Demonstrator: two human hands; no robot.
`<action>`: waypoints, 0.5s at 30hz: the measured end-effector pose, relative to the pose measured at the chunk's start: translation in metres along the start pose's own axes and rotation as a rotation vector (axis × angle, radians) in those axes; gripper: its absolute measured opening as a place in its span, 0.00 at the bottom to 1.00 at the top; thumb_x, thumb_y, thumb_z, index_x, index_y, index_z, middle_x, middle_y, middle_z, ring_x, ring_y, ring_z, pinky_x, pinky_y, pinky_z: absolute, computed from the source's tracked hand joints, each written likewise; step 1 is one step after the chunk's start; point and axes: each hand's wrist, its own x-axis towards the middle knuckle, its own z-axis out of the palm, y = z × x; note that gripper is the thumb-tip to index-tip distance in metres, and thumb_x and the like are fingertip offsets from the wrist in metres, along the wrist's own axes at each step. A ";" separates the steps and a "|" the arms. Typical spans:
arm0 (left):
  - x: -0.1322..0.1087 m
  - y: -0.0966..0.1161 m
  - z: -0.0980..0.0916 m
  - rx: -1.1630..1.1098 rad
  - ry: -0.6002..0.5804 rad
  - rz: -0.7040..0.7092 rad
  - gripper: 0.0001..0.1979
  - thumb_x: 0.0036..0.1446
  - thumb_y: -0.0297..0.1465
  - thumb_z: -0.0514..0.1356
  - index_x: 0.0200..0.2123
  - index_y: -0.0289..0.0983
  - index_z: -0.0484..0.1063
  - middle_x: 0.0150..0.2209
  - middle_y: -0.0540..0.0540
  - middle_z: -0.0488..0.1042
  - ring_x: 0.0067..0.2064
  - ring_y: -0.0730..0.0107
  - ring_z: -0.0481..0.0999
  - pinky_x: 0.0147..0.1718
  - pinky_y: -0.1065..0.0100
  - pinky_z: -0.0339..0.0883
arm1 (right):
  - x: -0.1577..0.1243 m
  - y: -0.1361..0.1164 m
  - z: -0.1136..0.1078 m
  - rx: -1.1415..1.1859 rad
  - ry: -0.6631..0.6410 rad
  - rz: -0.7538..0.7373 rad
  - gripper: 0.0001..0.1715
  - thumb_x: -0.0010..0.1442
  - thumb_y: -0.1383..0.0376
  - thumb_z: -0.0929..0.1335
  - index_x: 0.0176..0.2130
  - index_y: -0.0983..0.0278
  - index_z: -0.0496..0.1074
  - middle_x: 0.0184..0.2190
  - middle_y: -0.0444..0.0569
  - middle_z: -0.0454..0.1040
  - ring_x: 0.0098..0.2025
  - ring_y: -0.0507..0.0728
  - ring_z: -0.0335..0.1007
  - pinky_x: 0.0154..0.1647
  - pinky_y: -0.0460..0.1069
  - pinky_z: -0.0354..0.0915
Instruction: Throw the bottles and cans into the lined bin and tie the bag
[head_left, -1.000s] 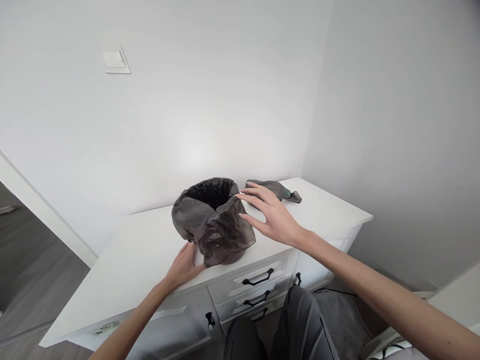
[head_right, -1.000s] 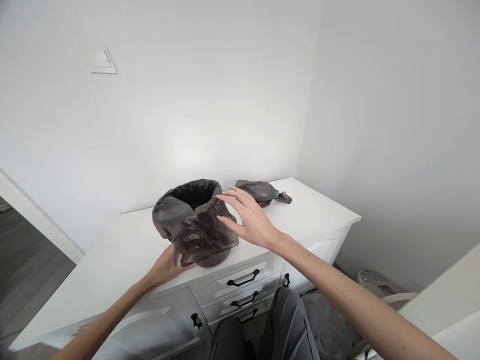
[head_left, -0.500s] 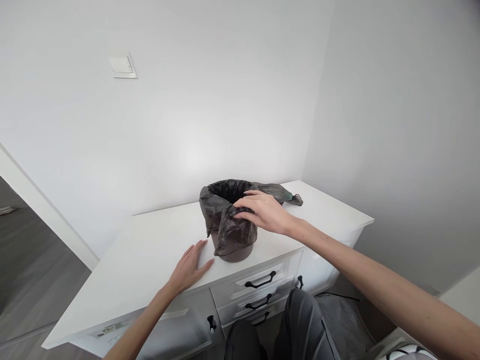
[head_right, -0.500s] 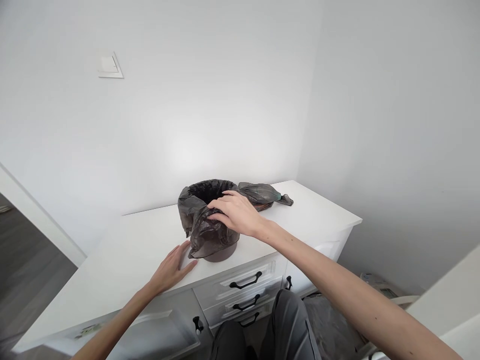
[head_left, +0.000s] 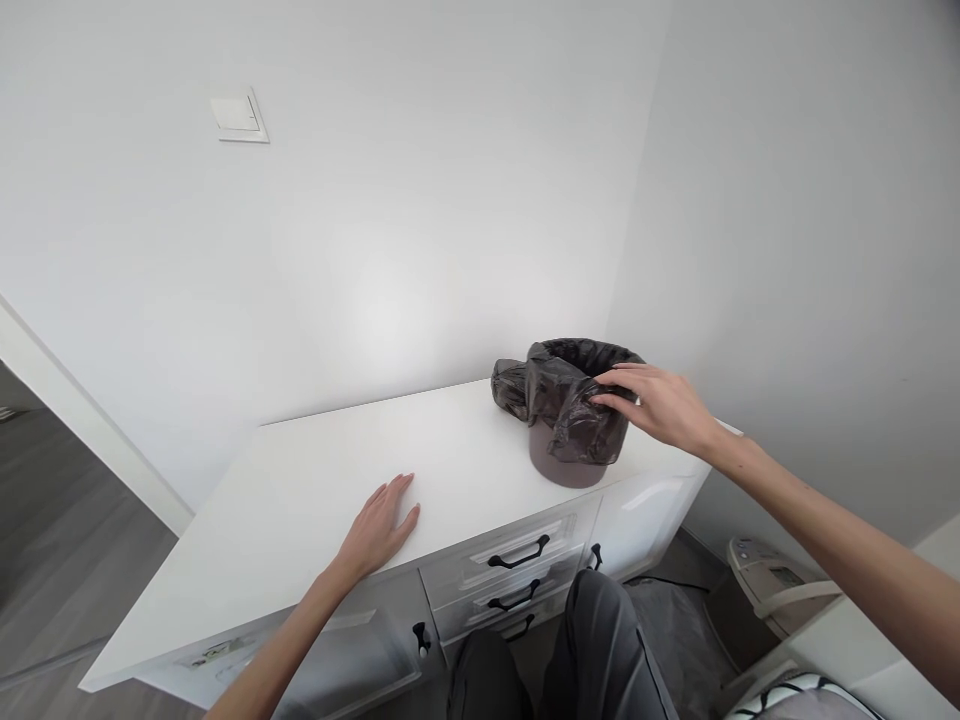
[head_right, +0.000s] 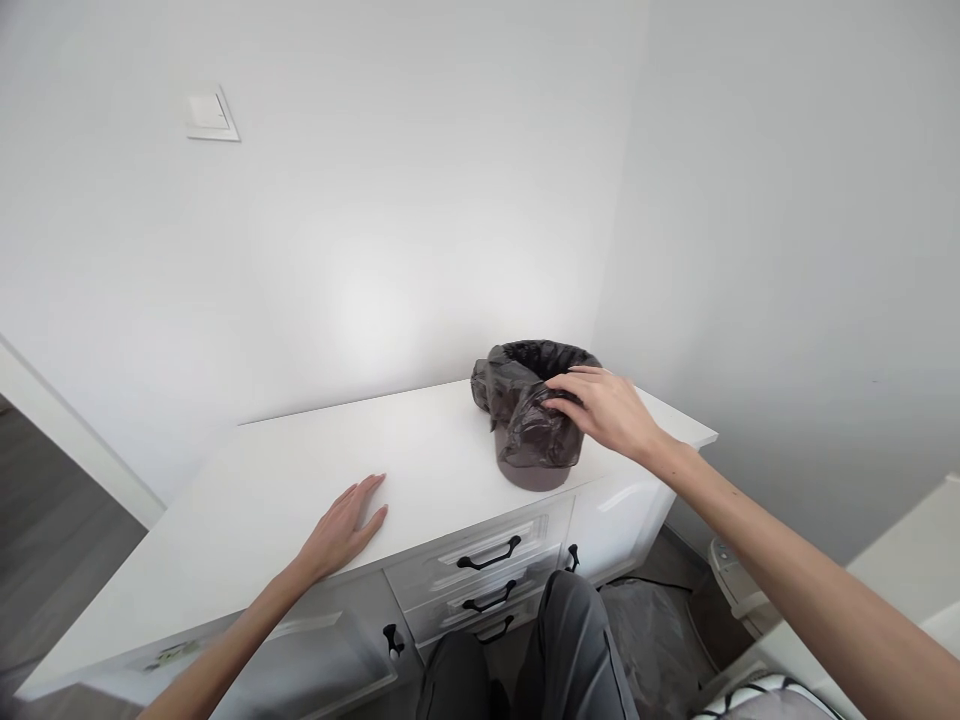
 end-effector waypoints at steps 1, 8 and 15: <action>0.000 0.001 -0.001 0.003 -0.004 -0.003 0.30 0.71 0.49 0.47 0.70 0.42 0.56 0.71 0.41 0.64 0.72 0.50 0.61 0.71 0.49 0.54 | -0.001 0.009 0.000 -0.039 0.006 0.024 0.21 0.70 0.51 0.62 0.45 0.55 0.81 0.46 0.52 0.84 0.52 0.69 0.79 0.44 0.61 0.74; -0.001 0.003 0.000 0.004 0.017 0.007 0.29 0.72 0.48 0.47 0.70 0.44 0.57 0.70 0.42 0.65 0.72 0.51 0.62 0.71 0.50 0.54 | -0.003 0.071 0.006 -0.132 -0.012 0.202 0.20 0.69 0.50 0.65 0.47 0.56 0.80 0.46 0.52 0.84 0.45 0.67 0.80 0.40 0.58 0.72; 0.001 0.001 0.003 0.047 0.016 -0.004 0.29 0.72 0.47 0.47 0.70 0.42 0.57 0.70 0.42 0.66 0.72 0.52 0.62 0.71 0.48 0.56 | -0.022 0.034 0.057 0.011 0.274 -0.048 0.29 0.70 0.58 0.67 0.67 0.58 0.66 0.64 0.59 0.69 0.67 0.70 0.64 0.67 0.71 0.62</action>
